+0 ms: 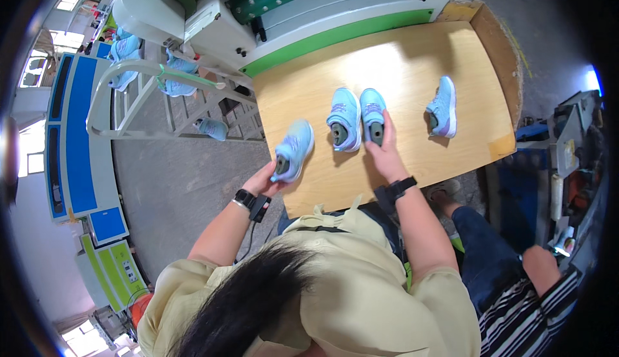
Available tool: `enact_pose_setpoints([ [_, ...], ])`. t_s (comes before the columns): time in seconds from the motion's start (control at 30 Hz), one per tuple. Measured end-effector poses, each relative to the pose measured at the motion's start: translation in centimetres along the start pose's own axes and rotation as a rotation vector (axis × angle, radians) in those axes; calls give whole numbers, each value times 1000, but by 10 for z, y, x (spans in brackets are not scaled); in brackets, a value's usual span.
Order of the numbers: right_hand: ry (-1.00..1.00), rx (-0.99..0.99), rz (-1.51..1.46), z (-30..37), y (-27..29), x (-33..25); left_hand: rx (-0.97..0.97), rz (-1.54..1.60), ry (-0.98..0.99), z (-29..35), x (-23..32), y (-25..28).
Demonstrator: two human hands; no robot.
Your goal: Load shoes onto a conveyor belt for heat treatment or drying and inspect them.
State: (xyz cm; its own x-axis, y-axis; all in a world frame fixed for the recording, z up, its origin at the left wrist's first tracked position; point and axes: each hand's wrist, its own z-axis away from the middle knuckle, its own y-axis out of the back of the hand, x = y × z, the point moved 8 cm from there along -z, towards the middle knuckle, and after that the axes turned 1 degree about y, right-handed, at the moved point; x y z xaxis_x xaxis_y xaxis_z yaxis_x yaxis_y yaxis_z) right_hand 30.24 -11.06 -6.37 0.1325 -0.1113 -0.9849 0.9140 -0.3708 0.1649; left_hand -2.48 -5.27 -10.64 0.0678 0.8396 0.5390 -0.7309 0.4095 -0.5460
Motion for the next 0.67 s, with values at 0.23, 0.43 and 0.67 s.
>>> enact_pose_setpoints([
  [0.23, 73, -63, 292, -12, 8, -42, 416, -657, 32, -57, 54, -33],
  [0.43, 87, 313, 1134, -27, 134, -50, 639, -1159, -435, -27, 88, -10],
  [0.67, -350, 832, 462, -22, 262, 72, 593, -1093, -694, 2, 127, -76],
])
